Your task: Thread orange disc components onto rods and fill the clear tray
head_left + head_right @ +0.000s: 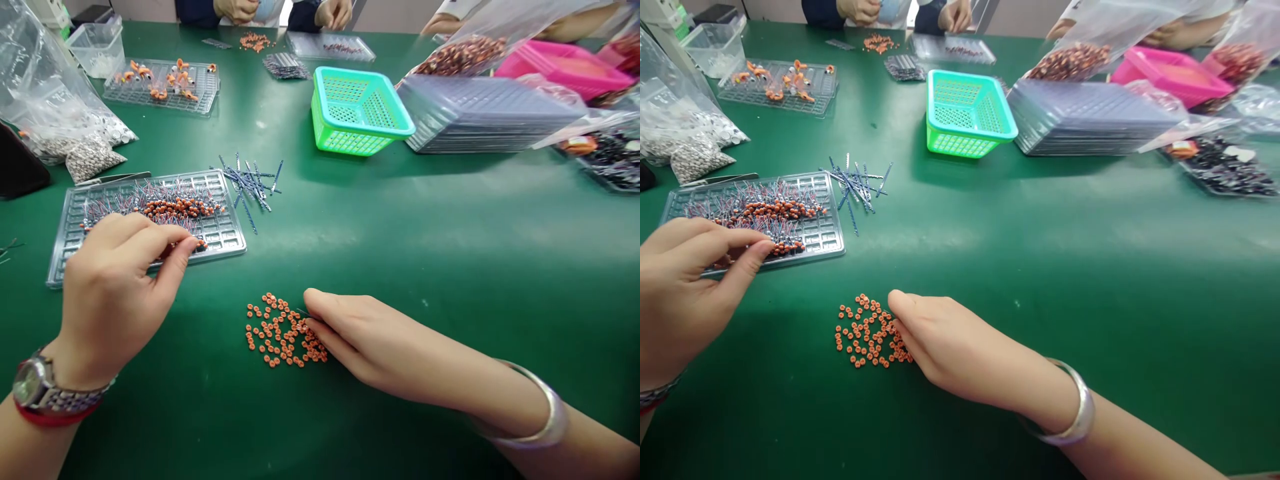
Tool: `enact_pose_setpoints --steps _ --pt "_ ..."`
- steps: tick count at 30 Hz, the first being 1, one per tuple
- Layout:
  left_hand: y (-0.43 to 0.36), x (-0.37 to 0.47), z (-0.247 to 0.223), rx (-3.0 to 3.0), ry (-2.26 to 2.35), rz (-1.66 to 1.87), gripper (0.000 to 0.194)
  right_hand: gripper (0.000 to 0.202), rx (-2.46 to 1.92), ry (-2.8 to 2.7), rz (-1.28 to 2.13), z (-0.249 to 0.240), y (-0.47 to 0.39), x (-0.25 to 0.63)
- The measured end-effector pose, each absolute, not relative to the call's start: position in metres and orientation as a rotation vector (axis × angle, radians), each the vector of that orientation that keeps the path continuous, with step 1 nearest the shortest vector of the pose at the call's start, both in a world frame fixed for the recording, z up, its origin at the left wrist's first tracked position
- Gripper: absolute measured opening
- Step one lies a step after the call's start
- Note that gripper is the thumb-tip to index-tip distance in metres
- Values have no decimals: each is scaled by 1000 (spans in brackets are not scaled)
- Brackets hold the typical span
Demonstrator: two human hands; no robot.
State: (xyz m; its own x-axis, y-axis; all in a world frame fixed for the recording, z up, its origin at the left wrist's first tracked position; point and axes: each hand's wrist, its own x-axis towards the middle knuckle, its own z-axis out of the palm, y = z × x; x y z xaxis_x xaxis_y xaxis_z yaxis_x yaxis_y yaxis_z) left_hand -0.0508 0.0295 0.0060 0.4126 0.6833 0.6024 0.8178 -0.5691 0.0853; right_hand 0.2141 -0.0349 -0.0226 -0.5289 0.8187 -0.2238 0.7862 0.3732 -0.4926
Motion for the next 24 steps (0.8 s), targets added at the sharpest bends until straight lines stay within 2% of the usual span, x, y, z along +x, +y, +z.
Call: enact_pose_setpoints --steps 7,13,18,24 --pt "1 -21 -2 -2927 -1358 -957 9 25 -1522 -2226 1211 -16 -31 223" --pt "-25 9 -8 -3569 -1496 -759 9 29 -1391 -1881 1470 -6 -47 212" --pt "-31 9 -6 -3608 -1544 -815 10 38 -1274 -1632 1611 -15 -51 203" --pt "-17 -11 10 -3368 -1492 -609 12 45 -1170 -1202 1783 -24 -44 210"
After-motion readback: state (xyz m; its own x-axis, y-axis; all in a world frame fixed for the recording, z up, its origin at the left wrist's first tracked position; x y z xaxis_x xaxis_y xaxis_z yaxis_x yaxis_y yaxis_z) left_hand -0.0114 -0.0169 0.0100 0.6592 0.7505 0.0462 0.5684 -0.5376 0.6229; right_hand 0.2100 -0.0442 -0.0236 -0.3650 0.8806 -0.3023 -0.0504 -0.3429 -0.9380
